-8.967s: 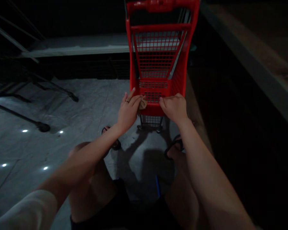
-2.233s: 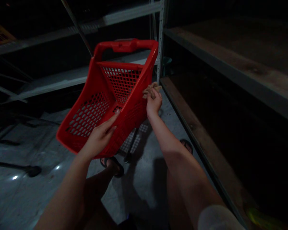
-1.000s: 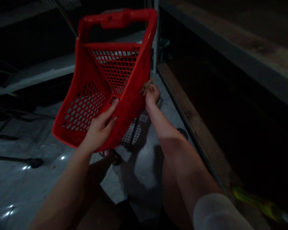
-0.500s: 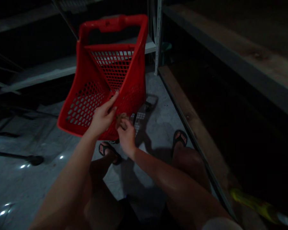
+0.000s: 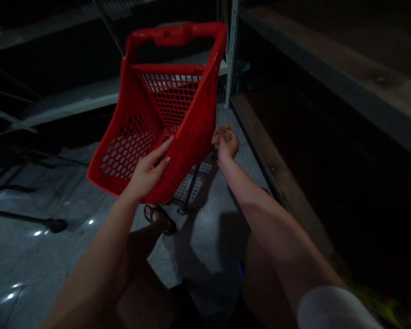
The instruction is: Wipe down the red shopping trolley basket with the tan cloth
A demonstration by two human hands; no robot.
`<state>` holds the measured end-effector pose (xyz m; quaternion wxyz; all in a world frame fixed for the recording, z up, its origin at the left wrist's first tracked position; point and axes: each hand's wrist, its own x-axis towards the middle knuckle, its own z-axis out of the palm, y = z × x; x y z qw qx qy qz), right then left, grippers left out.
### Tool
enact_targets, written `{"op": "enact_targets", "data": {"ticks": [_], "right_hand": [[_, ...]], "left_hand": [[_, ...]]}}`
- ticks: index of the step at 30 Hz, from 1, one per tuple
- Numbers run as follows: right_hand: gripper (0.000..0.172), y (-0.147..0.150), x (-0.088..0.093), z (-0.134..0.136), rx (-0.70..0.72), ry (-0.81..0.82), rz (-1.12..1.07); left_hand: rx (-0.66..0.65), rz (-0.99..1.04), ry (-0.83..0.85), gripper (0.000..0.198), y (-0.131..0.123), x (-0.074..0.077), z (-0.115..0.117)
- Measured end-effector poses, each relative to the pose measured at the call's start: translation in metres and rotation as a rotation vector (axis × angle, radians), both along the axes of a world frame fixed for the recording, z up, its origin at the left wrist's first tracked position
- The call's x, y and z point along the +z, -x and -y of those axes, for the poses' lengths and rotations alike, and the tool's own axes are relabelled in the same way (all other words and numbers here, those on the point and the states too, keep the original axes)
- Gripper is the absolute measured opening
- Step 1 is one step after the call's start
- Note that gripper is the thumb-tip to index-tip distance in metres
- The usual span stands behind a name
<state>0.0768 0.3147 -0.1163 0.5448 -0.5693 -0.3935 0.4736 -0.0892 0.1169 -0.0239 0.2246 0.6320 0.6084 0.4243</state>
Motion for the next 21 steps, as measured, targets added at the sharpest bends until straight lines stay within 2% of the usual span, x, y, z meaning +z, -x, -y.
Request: {"op": "enact_targets", "data": {"ticks": [3,6,10,13,17,19,21], "right_hand": [[0.037,0.015,-0.007,-0.016,0.002,0.005,0.014],[0.03,0.039,-0.016,-0.001,0.029,0.004,0.01],[0.023,0.052,-0.019,0.043,0.066,0.04,-0.039],[0.015,0.044,-0.016,0.093,0.145,0.05,-0.083],[0.017,0.026,-0.015,0.163,0.285,0.043,-0.152],[0.022,0.016,-0.014,0.18,0.341,0.038,-0.134],[0.027,0.006,-0.011,0.181,0.331,0.011,-0.08]], "left_hand": [[-0.018,-0.005,0.007,0.056,-0.007,0.004,0.001],[-0.034,-0.002,0.007,0.057,-0.017,0.007,-0.003],[-0.013,-0.037,-0.027,0.056,-0.027,0.005,-0.01],[0.017,-0.037,-0.07,0.058,-0.029,-0.003,-0.021],[0.103,0.02,-0.108,0.058,-0.033,-0.015,-0.048],[0.175,0.048,-0.1,0.052,-0.041,-0.017,-0.063],[0.254,0.058,-0.078,0.046,-0.05,-0.012,-0.071]]}}
